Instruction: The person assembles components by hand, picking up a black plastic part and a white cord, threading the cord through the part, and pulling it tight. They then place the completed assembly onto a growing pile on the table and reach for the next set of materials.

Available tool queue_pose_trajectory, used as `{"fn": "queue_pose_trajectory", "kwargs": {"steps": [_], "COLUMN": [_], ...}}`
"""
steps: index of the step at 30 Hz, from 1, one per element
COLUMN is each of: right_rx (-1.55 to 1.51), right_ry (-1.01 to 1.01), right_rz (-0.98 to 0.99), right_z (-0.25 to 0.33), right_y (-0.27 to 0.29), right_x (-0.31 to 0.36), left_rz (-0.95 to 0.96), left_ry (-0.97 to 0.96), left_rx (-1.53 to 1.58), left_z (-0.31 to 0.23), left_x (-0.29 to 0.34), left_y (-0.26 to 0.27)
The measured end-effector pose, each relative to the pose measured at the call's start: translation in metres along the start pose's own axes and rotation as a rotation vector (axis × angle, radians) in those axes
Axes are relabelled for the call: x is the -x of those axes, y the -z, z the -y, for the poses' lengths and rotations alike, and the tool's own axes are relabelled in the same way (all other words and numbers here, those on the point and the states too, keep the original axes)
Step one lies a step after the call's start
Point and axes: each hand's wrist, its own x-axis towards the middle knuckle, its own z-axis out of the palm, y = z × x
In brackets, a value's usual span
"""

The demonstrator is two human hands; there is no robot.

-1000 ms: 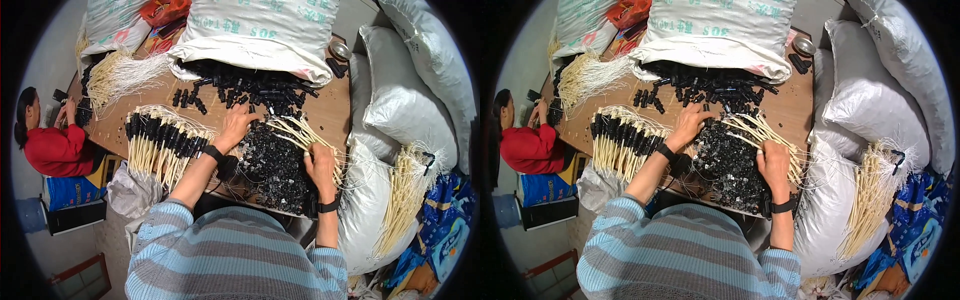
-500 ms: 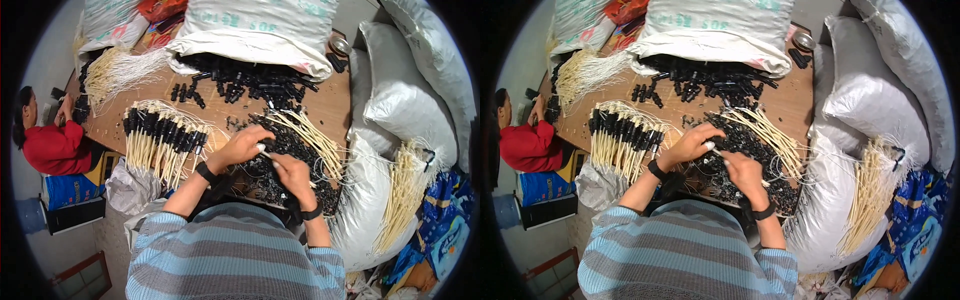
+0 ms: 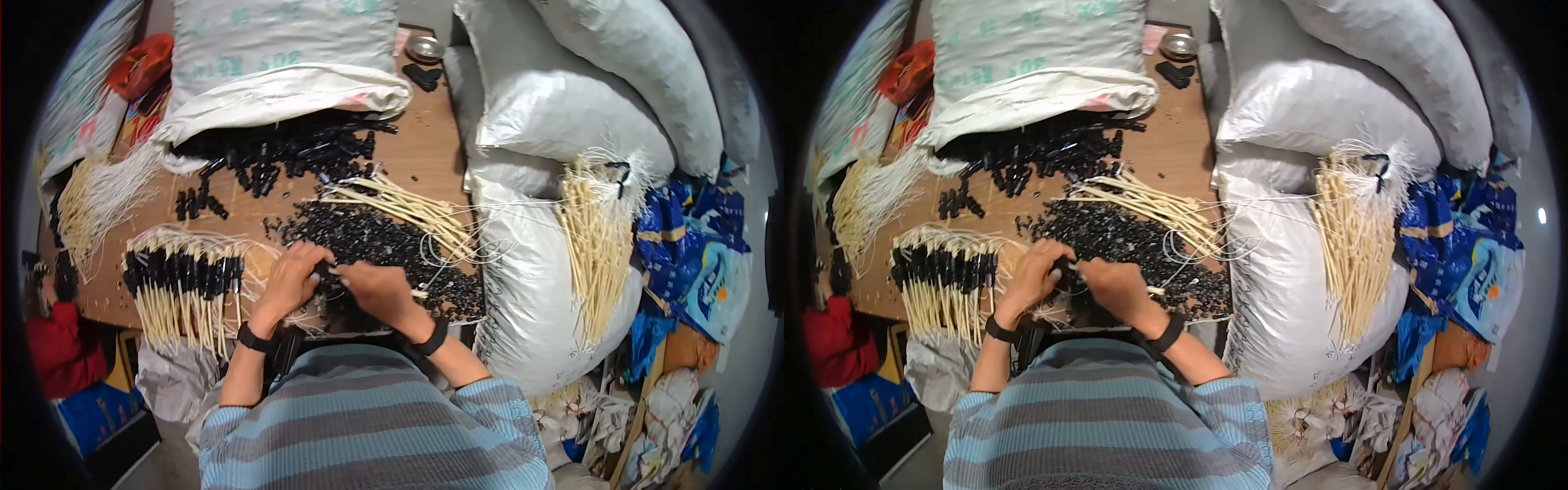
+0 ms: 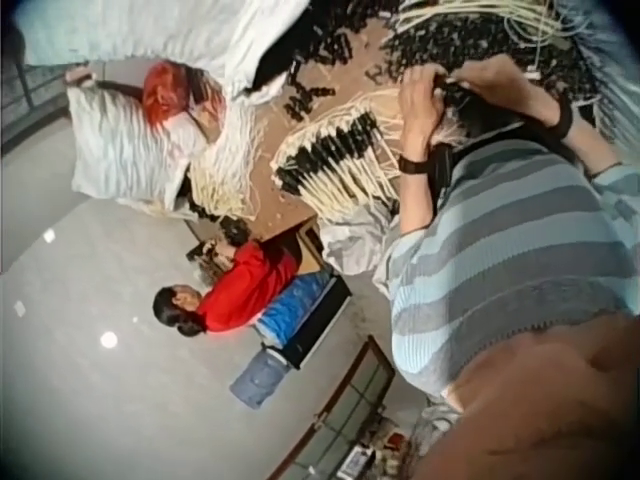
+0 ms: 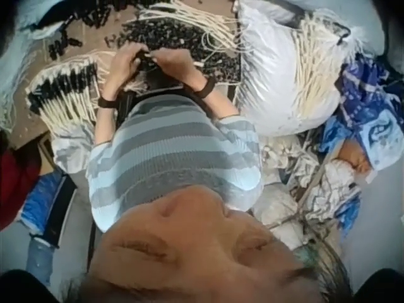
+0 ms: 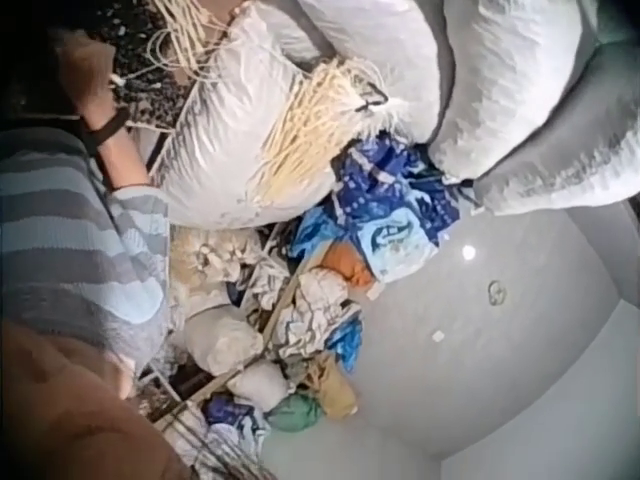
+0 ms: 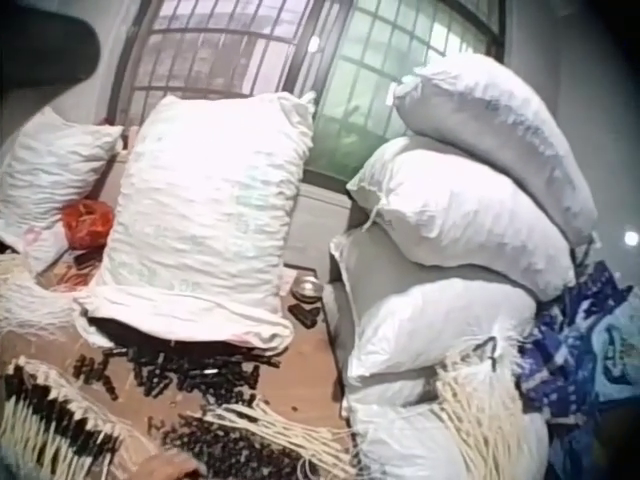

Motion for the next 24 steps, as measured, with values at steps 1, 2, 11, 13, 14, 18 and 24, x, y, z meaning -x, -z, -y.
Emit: {"fn": "queue_pose_trajectory", "kwargs": {"steps": [1, 2, 11, 13, 14, 18, 24], "right_rx": [0.012, 0.011, 0.107, -0.063, -0.216, -1.417, -0.103], "right_ry": [0.015, 0.035, -0.103, -0.094, -0.054, -0.513, 0.005], "right_rz": [-0.015, -0.026, 0.060, 0.018, -0.065, -0.024, 0.266], "right_z": [0.001, 0.001, -0.016, -0.010, -0.019, -0.036, 0.009], "right_y": [-0.003, -0.004, 0.034, 0.014, 0.009, 0.044, -0.013], "right_x": [-0.003, -0.003, -0.022, -0.021, -0.020, -0.018, -0.023], "left_rz": [-0.010, -0.006, -0.128, -0.060, -0.024, -0.269, -0.193], "left_ry": [-0.020, -0.035, -0.221, -0.232, -0.148, 0.298, 0.591], "left_rx": [-0.004, -0.001, -0.073, -0.154, -0.045, -0.110, 0.731], "left_z": [-0.001, 0.003, -0.025, -0.037, -0.028, 0.045, 0.010], "left_x": [-0.002, 0.001, -0.001, 0.001, 0.005, 0.034, 0.015], "left_y": [-0.002, -0.007, 0.004, -0.001, 0.000, -0.002, -0.010]}}
